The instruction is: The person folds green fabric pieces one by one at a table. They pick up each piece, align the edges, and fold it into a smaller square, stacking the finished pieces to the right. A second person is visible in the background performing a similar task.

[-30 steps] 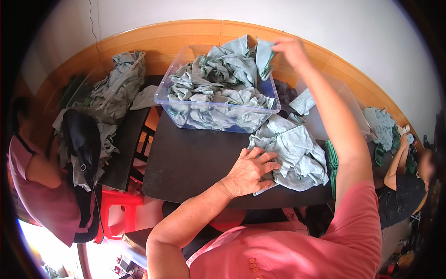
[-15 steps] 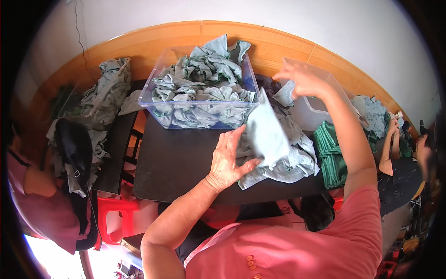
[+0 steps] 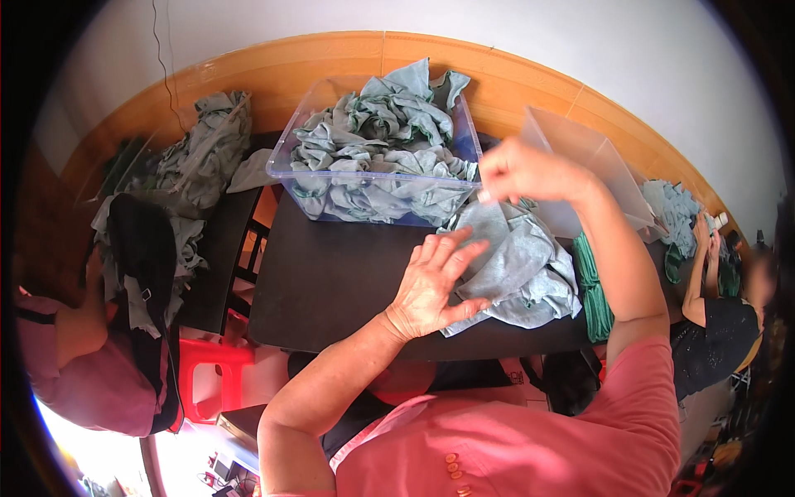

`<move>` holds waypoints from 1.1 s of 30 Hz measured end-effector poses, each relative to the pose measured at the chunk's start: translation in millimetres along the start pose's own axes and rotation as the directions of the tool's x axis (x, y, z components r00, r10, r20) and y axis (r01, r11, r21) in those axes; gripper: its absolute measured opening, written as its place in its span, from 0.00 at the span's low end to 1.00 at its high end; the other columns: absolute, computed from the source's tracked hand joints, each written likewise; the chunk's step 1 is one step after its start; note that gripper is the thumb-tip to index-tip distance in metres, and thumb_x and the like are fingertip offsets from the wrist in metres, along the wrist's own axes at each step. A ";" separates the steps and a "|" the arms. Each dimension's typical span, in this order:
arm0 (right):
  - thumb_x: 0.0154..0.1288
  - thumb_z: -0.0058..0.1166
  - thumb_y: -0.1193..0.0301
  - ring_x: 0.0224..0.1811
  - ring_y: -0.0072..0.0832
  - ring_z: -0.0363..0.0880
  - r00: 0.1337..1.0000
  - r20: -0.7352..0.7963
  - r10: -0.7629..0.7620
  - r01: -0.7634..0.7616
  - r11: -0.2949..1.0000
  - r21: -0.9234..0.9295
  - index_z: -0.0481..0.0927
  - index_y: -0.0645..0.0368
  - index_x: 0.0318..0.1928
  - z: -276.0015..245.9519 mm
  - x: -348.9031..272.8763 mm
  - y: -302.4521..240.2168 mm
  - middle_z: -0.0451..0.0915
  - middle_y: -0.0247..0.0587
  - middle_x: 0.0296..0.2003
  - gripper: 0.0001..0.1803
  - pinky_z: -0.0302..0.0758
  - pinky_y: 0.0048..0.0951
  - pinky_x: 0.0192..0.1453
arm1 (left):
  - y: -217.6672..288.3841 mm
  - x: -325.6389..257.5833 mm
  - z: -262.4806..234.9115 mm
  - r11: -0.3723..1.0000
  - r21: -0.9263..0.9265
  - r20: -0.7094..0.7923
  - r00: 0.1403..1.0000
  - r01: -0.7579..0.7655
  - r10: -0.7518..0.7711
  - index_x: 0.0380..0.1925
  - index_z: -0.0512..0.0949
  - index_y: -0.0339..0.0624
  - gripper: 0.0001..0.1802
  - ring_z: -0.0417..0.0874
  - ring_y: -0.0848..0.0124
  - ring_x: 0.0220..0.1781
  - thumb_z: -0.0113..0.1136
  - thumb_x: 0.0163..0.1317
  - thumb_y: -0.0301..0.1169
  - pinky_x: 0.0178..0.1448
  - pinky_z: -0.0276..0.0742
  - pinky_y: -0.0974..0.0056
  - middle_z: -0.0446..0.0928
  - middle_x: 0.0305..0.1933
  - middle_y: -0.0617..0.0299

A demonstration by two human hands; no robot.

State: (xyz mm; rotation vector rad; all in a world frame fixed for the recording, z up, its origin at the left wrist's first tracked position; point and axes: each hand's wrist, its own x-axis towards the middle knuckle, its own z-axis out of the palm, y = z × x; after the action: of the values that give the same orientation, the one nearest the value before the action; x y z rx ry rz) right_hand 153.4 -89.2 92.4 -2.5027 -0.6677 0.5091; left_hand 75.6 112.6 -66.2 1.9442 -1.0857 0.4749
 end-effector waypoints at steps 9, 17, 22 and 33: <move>0.52 0.64 0.62 0.31 0.38 0.79 0.938 -0.328 -0.114 0.012 0.954 -0.298 0.84 0.58 0.29 21.8 135.4 3.7 0.81 0.42 0.24 0.12 0.73 0.38 0.38 | -8.7 -6.3 8.5 0.997 0.064 0.175 0.983 0.041 -0.052 0.51 0.78 0.45 0.35 0.70 0.54 0.56 0.70 0.45 0.52 0.56 0.67 0.52 0.72 0.59 0.52; 0.51 0.63 0.67 0.30 0.28 0.78 0.634 -0.670 -0.387 0.396 0.906 -0.149 0.83 0.59 0.30 -2.6 113.3 7.1 0.80 0.38 0.26 0.09 0.70 0.30 0.35 | -8.7 -7.1 9.7 0.997 0.055 0.167 0.984 0.049 -0.058 0.51 0.78 0.45 0.35 0.71 0.55 0.56 0.70 0.45 0.52 0.56 0.67 0.51 0.72 0.59 0.52; 0.56 0.61 0.74 0.32 0.19 0.73 0.611 -0.749 -0.254 0.309 0.949 -0.069 0.81 0.65 0.32 -22.9 59.9 -0.9 0.77 0.30 0.26 0.07 0.68 0.23 0.38 | -7.6 -6.7 10.0 0.997 0.066 0.153 0.987 0.040 -0.049 0.50 0.79 0.45 0.35 0.72 0.54 0.55 0.71 0.43 0.52 0.56 0.67 0.52 0.73 0.59 0.53; 0.52 0.63 0.69 0.28 0.23 0.76 0.560 -0.803 -0.202 0.427 0.901 0.072 0.84 0.59 0.32 -44.0 124.4 -0.3 0.80 0.33 0.25 0.08 0.71 0.28 0.37 | -15.0 -6.8 12.2 0.991 -0.094 0.065 0.994 0.093 -0.087 0.48 0.77 0.39 0.33 0.74 0.53 0.52 0.70 0.48 0.51 0.57 0.69 0.53 0.76 0.53 0.51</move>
State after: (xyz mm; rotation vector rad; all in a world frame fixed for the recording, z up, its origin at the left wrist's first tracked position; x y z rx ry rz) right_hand 274.5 -37.5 100.5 -1.9715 -0.6050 -0.6042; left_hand 83.4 110.2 -85.0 1.9233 -1.0348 0.3091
